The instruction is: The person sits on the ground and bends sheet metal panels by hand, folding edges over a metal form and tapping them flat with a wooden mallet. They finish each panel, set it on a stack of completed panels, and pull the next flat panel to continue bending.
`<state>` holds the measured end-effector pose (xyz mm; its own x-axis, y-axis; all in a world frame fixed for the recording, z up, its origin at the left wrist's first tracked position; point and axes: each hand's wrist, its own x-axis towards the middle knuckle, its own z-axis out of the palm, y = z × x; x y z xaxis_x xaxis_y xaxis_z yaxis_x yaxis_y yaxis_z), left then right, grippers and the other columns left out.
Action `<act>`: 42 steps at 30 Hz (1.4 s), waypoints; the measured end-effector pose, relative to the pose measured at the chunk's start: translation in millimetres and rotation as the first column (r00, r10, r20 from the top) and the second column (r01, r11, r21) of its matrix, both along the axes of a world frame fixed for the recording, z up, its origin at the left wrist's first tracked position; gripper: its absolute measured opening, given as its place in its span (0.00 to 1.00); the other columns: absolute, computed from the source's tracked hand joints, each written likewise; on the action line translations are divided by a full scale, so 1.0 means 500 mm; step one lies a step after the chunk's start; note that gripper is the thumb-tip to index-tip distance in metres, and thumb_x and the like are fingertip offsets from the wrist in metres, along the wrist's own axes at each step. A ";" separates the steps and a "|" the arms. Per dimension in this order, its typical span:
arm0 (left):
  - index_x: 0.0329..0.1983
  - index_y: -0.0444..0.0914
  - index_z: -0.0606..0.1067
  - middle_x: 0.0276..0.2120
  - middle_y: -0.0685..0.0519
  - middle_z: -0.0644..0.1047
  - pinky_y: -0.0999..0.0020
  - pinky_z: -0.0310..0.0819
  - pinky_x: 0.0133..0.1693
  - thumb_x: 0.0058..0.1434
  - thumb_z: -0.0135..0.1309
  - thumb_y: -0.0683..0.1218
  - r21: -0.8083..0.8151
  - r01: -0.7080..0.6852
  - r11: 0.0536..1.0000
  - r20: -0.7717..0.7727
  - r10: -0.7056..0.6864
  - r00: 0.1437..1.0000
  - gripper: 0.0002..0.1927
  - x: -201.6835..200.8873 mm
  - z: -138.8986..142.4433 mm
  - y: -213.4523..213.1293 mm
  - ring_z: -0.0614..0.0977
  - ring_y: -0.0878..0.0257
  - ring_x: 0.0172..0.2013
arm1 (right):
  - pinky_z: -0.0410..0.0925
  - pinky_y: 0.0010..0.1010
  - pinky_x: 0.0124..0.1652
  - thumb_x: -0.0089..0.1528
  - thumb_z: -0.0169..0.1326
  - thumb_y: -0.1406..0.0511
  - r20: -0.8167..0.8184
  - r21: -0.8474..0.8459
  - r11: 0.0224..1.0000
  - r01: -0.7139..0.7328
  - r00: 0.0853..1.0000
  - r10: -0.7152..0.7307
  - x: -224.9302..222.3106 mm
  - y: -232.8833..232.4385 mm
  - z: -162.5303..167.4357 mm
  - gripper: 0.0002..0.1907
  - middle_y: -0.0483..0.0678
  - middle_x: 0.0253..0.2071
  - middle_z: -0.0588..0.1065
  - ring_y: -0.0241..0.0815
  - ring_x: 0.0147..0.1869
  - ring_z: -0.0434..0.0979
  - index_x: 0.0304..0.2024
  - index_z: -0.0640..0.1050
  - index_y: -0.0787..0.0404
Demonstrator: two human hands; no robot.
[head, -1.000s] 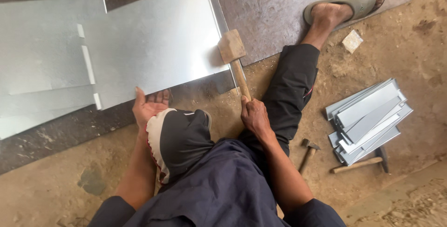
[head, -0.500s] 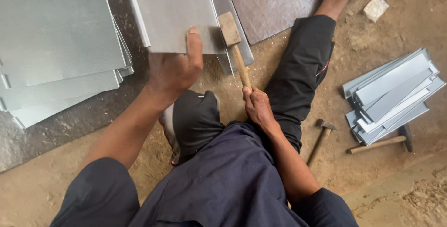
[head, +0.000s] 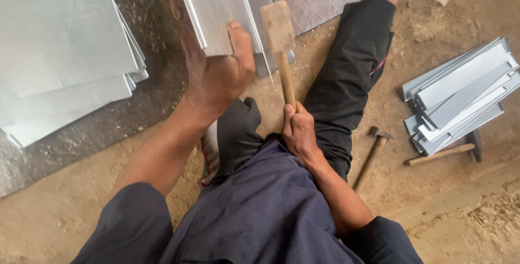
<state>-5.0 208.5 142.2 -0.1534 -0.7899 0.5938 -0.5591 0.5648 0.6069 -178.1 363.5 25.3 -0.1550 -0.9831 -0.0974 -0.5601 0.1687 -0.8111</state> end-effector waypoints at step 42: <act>0.44 0.28 0.76 0.34 0.42 0.77 0.55 0.74 0.39 0.66 0.52 0.38 -0.250 0.042 0.967 0.684 0.146 0.714 0.07 0.018 -0.010 0.019 0.79 0.51 0.34 | 0.64 0.51 0.33 0.71 0.43 0.65 0.009 -0.152 0.988 -0.013 1.000 0.014 0.027 -0.197 -0.039 0.20 0.68 0.29 0.71 0.66 0.30 0.73 0.28 0.73 0.73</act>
